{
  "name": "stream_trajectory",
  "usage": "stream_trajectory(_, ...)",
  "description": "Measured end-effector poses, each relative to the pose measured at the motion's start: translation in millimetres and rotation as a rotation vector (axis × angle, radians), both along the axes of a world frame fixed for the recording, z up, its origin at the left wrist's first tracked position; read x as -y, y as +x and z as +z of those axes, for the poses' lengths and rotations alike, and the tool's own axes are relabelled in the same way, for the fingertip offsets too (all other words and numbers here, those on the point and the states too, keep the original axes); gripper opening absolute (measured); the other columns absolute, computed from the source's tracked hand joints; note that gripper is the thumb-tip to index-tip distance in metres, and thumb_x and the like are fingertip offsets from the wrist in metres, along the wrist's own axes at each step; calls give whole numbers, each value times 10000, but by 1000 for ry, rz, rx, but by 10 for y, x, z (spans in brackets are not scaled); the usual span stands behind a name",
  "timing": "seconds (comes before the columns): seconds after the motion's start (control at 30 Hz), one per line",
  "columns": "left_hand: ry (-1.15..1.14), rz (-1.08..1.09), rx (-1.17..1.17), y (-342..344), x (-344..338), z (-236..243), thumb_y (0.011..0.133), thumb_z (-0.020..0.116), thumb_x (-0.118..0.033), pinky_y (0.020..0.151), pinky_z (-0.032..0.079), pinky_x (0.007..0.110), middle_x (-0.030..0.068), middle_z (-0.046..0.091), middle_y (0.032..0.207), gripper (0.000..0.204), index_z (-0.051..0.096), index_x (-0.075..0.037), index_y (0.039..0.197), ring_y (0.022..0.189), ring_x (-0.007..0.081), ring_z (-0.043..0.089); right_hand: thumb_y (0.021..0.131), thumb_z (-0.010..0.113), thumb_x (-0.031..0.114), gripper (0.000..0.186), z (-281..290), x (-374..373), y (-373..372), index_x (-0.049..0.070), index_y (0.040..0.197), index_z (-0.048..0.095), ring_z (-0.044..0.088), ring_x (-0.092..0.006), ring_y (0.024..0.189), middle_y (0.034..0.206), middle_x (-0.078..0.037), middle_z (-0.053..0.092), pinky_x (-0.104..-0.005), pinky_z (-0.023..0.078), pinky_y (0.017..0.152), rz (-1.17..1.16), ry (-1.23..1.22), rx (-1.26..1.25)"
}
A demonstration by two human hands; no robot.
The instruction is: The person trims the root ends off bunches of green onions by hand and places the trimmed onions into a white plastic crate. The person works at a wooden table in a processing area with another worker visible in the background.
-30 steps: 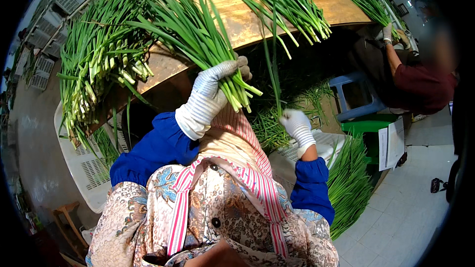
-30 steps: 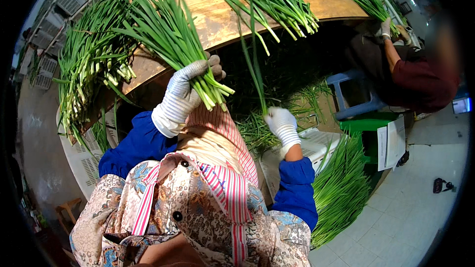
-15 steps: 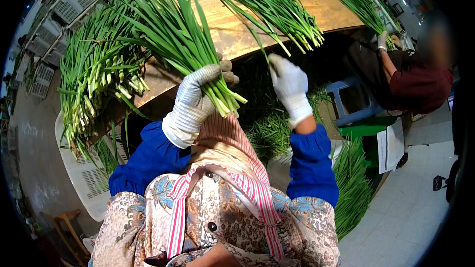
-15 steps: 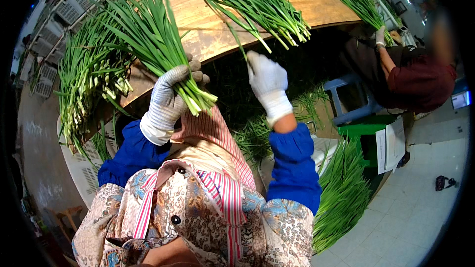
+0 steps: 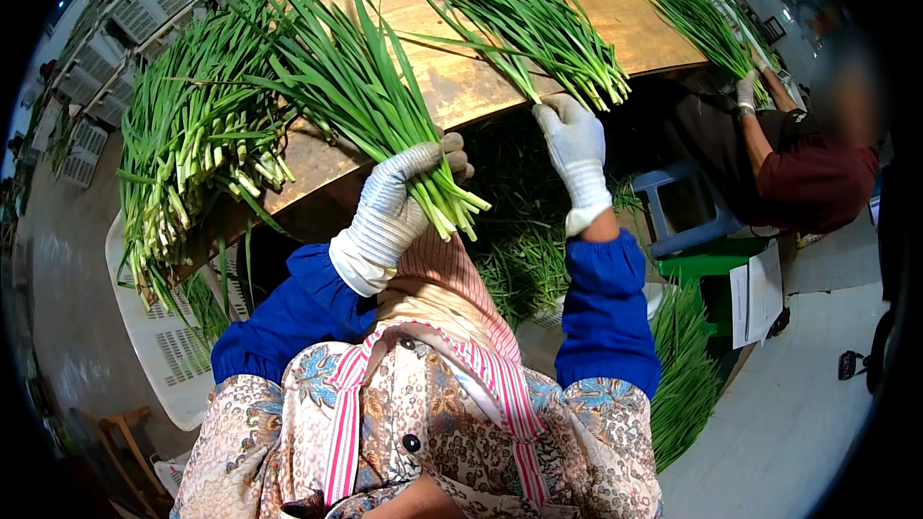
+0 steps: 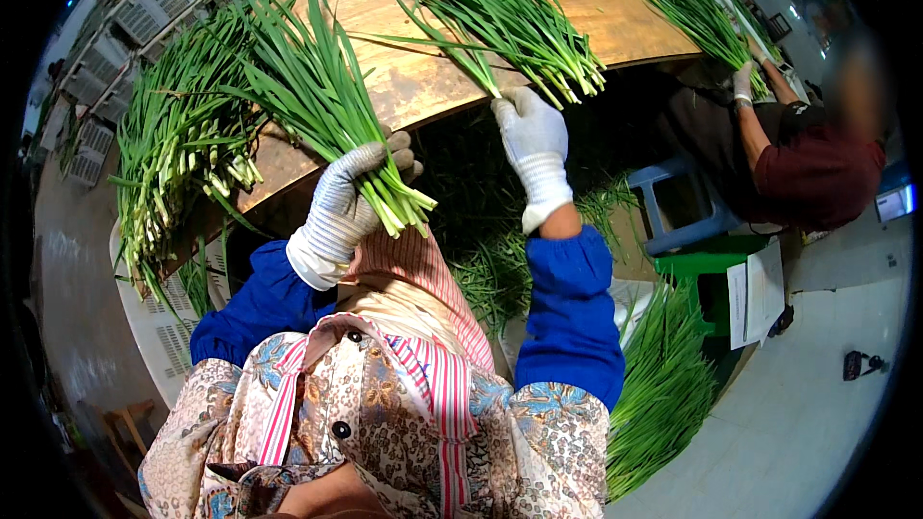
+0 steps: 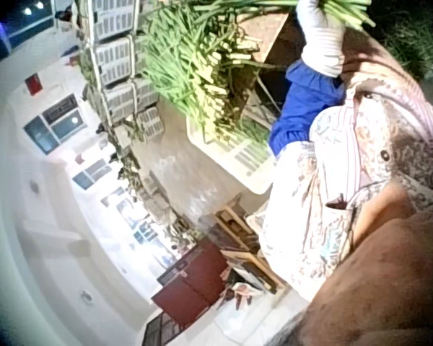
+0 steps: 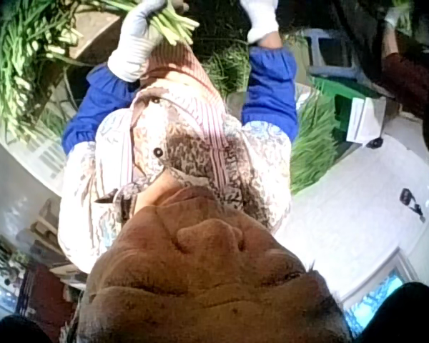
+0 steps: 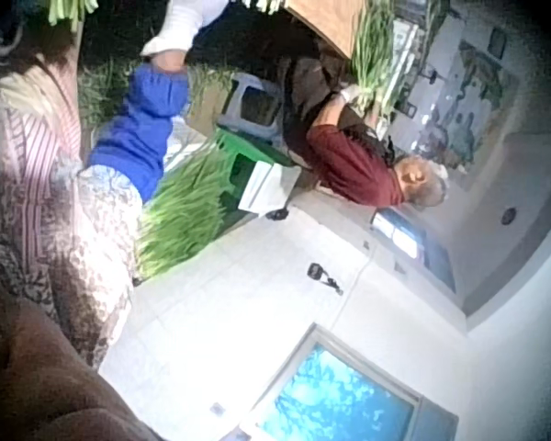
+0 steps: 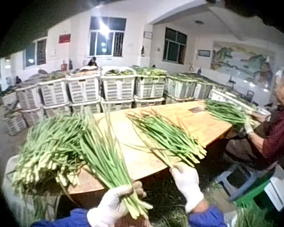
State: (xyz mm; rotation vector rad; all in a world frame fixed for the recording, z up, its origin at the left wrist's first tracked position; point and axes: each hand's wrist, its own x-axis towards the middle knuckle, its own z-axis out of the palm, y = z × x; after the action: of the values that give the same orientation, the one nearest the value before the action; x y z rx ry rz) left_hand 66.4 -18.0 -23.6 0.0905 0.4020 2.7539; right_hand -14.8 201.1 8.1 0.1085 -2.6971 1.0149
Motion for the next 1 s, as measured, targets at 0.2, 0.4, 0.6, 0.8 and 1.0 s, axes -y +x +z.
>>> stream_trajectory(0.2,-124,-19,221,87,-136,-115,847,558,-39,951,460,458,197,568,1158,358,487,68,1182,1077,318,560,796,643,62,160,-241,224,954,15,949,652,661,-208,695,810,-126,673,-291,508,645,223,-366,-124)
stream_trajectory(0.4,-11,-134,207,28,-237,-115,842,563,-39,913,482,460,176,601,1091,370,491,47,1196,985,329,603,779,674,110,170,-348,198,1088,43,936,673,665,-287,716,820,-142,671,-324,522,631,378,-271,-170)
stream_trajectory(0.6,-42,1,125,-9,-85,-25,801,605,-20,856,493,481,133,615,949,318,540,21,1109,822,273,613,790,663,232,135,-318,-202,900,129,876,670,637,-292,746,822,-96,652,-360,507,626,499,56,0)
stream_trajectory(0.8,23,17,82,4,-100,51,815,604,-34,857,470,450,119,594,955,264,538,32,1063,801,237,571,769,663,227,191,128,-486,-23,147,938,630,603,-264,791,839,-67,612,-385,491,662,12,480,-525)
stream_trajectory(1.0,-3,2,99,32,-49,32,812,613,-51,877,479,453,119,593,990,320,525,34,1107,859,251,586,773,655,279,159,104,-315,-331,123,797,636,613,-302,751,769,-103,623,-414,482,647,-20,605,-412)
